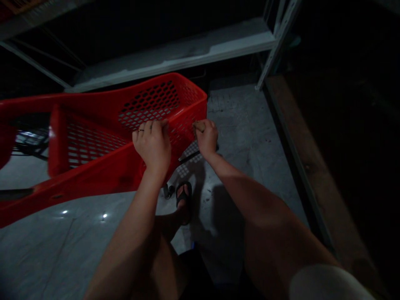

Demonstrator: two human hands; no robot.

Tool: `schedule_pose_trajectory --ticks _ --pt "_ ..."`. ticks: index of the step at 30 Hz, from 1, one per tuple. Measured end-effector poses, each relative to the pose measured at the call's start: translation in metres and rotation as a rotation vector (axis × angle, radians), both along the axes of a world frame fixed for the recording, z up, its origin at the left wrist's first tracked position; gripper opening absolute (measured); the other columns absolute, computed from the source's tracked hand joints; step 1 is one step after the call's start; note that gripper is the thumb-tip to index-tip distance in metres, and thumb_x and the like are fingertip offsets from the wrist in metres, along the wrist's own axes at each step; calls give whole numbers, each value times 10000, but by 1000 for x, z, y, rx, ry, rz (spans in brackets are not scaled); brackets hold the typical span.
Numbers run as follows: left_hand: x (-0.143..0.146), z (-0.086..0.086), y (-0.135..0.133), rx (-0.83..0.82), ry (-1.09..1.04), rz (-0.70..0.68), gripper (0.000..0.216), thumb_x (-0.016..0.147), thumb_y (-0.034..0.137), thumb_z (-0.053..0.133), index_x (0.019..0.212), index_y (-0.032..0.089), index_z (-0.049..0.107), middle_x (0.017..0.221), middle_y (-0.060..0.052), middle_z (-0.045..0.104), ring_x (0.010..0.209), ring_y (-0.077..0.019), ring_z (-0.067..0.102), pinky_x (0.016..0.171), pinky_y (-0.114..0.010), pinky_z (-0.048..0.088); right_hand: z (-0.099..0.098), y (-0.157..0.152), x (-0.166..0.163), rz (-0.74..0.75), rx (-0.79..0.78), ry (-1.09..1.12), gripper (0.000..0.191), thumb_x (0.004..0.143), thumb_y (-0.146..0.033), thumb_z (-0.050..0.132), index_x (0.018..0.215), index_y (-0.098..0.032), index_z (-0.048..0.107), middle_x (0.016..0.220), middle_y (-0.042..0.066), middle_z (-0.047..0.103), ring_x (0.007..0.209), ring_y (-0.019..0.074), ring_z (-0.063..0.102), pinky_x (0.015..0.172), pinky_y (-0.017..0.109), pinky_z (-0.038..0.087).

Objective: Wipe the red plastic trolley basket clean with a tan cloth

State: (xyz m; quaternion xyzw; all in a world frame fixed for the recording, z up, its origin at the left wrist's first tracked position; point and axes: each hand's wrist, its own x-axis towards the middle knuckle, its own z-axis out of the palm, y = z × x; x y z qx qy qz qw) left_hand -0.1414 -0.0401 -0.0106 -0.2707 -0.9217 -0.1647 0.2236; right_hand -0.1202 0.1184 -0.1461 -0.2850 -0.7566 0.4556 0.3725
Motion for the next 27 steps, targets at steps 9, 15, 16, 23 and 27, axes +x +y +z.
schedule_pose_trajectory --ticks 9,15,16,23,27 --pt "5 5 0 -47 -124 0 393 1182 339 374 1184 194 739 1205 -169 761 1207 -352 625 1079 -504 386 4 -1 9 146 -5 -48 153 831 -110 703 895 -248 684 976 33 732 987 228 659 976 386 542" --pt "2 -3 4 -2 -25 10 331 1162 284 441 1097 212 758 1132 -152 792 1143 -354 678 1030 -466 413 5 -3 6 56 -11 -84 135 857 -179 654 946 -245 730 1023 61 740 1017 251 701 980 398 566" --pt "2 -4 4 -2 -23 11 308 1159 286 462 1105 212 756 1134 -150 792 1144 -353 681 1031 -465 415 4 -8 9 81 1 -91 149 860 -175 656 965 -243 737 1053 66 748 1040 253 703 999 406 564" --pt "7 4 0 -75 -105 47 330 1180 342 452 1141 217 755 1194 -171 769 1202 -368 653 1067 -524 425 -3 -40 31 393 28 -161 196 779 -66 689 803 -259 713 917 6 755 940 229 707 935 375 573" --pt "6 3 -1 -64 -70 42 280 1169 312 492 1102 230 751 1154 -151 771 1180 -354 666 1039 -509 436 -1 -19 21 188 -128 -213 178 814 -129 700 932 -263 711 1030 24 776 1025 251 706 998 413 558"
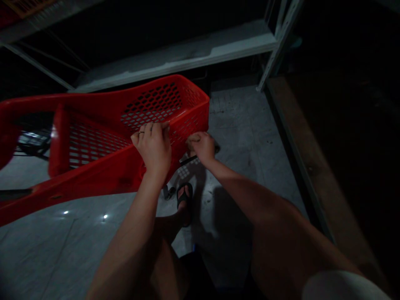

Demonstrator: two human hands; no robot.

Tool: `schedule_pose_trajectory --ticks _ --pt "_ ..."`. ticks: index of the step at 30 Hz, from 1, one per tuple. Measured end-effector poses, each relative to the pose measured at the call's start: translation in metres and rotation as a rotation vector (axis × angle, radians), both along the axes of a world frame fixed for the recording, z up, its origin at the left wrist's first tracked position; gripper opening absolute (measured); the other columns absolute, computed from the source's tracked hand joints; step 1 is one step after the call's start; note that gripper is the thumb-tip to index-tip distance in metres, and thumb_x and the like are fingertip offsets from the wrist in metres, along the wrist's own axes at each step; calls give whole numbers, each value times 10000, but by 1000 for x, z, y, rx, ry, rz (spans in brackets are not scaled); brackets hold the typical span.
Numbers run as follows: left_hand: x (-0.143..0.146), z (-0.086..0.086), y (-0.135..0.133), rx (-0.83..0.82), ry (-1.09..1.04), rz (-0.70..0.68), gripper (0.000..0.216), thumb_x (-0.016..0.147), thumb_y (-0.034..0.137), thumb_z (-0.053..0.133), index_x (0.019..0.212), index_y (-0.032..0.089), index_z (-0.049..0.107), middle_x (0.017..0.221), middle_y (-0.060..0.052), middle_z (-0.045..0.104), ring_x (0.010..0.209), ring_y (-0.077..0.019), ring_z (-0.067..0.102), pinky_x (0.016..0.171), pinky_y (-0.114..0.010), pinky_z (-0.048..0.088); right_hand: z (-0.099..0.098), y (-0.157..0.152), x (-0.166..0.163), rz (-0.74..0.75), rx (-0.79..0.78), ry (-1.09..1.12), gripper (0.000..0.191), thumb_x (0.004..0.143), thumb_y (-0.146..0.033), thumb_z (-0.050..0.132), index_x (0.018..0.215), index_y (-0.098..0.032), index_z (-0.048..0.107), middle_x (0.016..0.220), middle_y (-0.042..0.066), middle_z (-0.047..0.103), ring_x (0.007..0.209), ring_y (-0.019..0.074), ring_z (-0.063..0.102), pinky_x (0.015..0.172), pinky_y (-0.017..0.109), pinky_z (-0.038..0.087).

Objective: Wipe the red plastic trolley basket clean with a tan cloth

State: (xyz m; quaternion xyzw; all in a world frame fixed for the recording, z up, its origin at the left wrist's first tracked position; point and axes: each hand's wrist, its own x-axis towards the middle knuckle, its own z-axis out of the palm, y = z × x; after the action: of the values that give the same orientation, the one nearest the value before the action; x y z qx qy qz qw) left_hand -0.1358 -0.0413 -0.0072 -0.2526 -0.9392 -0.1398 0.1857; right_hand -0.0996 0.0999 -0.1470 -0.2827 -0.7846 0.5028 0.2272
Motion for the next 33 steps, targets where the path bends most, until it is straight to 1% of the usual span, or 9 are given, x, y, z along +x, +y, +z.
schedule_pose_trajectory --ticks 5,7,11,13,17,21,23,29,33 --pt "-2 -7 -2 39 65 -24 232 1147 304 543 1040 237 738 1084 -129 789 1111 -347 672 998 -478 415 7 47 -7 -339 -115 39 100 909 -283 668 999 -281 626 1061 26 779 1037 249 675 1013 441 546" --pt "-1 -7 -4 38 71 -42 258 1157 321 512 1049 243 733 1092 -129 792 1102 -340 668 998 -471 407 7 39 -6 -299 -88 38 119 885 -291 705 956 -286 610 1047 16 776 1006 245 676 1003 444 550" --pt "3 -1 -5 24 24 -27 346 1177 369 420 1053 252 721 1126 -150 782 1116 -350 648 993 -493 408 0 -8 -5 -166 -56 46 149 845 -183 690 899 -287 598 1017 12 769 974 240 680 983 443 551" --pt "4 2 -5 26 -21 -10 331 1170 367 416 1076 270 719 1157 -148 778 1148 -356 634 1007 -502 406 -3 -18 -5 -127 -52 76 164 828 -152 680 879 -287 600 1005 12 767 962 234 678 970 438 554" --pt "4 6 -4 30 -82 -6 367 1165 371 383 1129 255 729 1206 -159 764 1190 -363 617 1051 -523 396 -2 9 -6 -29 -51 119 120 815 -200 713 873 -285 650 975 2 776 950 228 666 960 428 561" --pt "4 7 -4 32 -109 -26 431 1173 387 330 1157 240 736 1224 -175 758 1220 -375 604 1068 -541 381 1 32 -6 -156 -71 93 45 857 -262 689 886 -270 656 905 12 749 905 217 631 947 417 557" --pt "4 5 -4 31 -87 -29 425 1175 389 337 1164 233 732 1221 -173 761 1217 -365 606 1064 -535 388 -1 23 -5 -135 -46 80 56 854 -250 695 874 -270 647 914 12 742 909 219 629 957 425 553" --pt "3 3 -3 0 -33 -11 376 1170 375 383 1148 231 730 1214 -174 769 1178 -359 636 1033 -524 418 -12 -24 2 153 36 97 164 771 -142 660 824 -296 679 919 -3 761 941 240 680 934 413 558" --pt "3 4 -2 -9 -21 -25 384 1175 366 380 1145 243 743 1208 -176 774 1198 -366 650 1033 -518 426 -11 -13 -2 49 -24 71 147 729 -176 705 821 -290 685 867 7 751 876 248 668 884 416 554"
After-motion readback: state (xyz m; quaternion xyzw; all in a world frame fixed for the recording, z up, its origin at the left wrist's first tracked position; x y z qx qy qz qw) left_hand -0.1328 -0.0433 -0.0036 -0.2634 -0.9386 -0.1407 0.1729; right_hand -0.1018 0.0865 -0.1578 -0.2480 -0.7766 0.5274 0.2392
